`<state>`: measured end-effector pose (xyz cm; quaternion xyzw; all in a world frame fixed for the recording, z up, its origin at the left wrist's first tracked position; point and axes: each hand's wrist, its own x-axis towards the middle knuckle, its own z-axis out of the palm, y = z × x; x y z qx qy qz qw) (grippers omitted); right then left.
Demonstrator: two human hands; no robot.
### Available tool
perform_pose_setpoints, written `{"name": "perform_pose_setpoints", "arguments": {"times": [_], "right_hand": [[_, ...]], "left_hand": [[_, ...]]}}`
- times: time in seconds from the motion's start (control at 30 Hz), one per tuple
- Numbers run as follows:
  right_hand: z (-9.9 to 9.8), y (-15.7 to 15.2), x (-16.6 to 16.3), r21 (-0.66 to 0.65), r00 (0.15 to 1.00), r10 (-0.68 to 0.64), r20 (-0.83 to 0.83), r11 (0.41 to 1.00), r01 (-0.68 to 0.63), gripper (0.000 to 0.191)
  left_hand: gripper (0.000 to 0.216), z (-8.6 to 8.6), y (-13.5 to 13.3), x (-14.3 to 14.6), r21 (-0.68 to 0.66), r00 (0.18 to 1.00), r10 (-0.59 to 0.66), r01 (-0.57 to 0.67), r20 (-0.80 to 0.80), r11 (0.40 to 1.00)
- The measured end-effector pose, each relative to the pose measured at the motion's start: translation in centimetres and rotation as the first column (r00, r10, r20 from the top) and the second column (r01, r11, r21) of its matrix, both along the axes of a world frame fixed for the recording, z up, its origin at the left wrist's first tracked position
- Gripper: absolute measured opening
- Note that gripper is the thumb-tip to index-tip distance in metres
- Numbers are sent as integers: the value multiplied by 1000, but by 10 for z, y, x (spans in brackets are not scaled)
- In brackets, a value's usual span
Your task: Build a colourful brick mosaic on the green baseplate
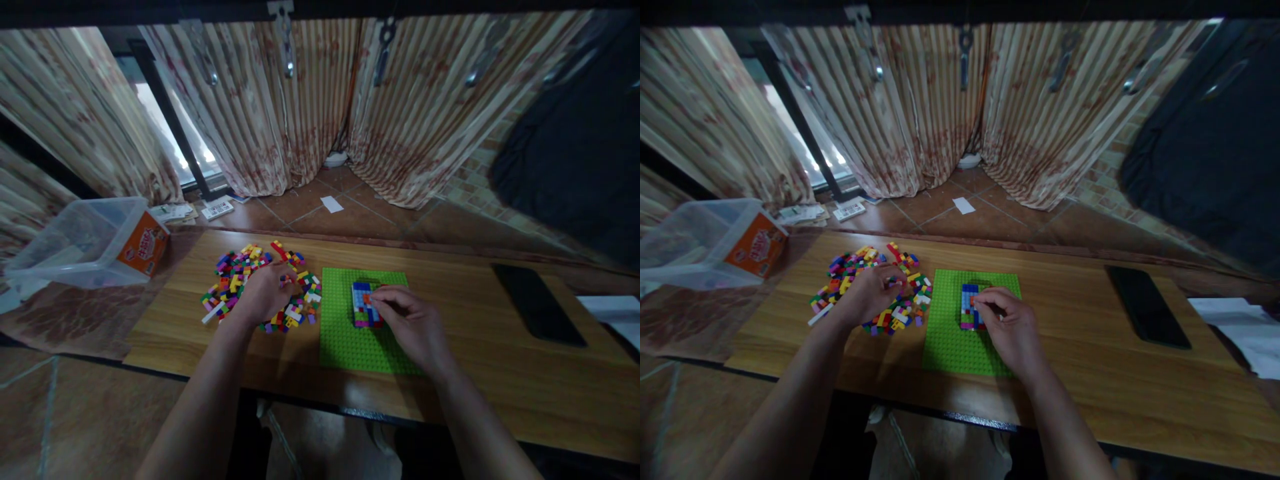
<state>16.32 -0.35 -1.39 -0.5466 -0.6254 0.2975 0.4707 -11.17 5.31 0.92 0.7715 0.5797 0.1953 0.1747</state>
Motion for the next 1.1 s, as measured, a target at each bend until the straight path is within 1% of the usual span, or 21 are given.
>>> {"name": "perform_pose_setpoints", "arguments": {"times": [0.13, 0.23, 0.3, 0.47, 0.57, 0.7, 0.9, 1.1], "right_hand": [[-3, -1, -2, 9, 999, 10, 53, 1000, -10, 15], [-9, -1, -6, 38, 996, -18, 91, 999, 14, 13], [-13, 0, -7, 59, 993, -32, 115, 998, 25, 12], [-17, 0, -5, 55, 989, -67, 132, 997, 60, 13], [-15, -1, -3, 69, 984, -50, 170, 997, 38, 14], [-9, -2, -1, 95, 965, -26, 261, 995, 1, 16], [-5, -2, -2, 147, 928, 43, 370, 984, -105, 17], [-3, -5, -1, 173, 920, 21, 392, 980, -96, 14]], "left_hand": [[22, 0, -1, 5, 25, 1000, 5, -5, 9, 1000], [23, 0, -2, 9, 24, 1000, 25, -25, 17, 999], [23, -1, -2, 10, 23, 1000, 17, -17, 27, 1000], [23, -3, -2, 9, 39, 1000, 14, -14, 1, 999], [22, -4, -2, 8, 57, 1000, 10, -9, -27, 998], [21, -6, -1, 8, 67, 999, -14, 16, -30, 998], [22, -5, -3, 12, 32, 999, -17, 18, -49, 999], [21, -8, -6, 16, 37, 999, -38, 39, -38, 999]]}}
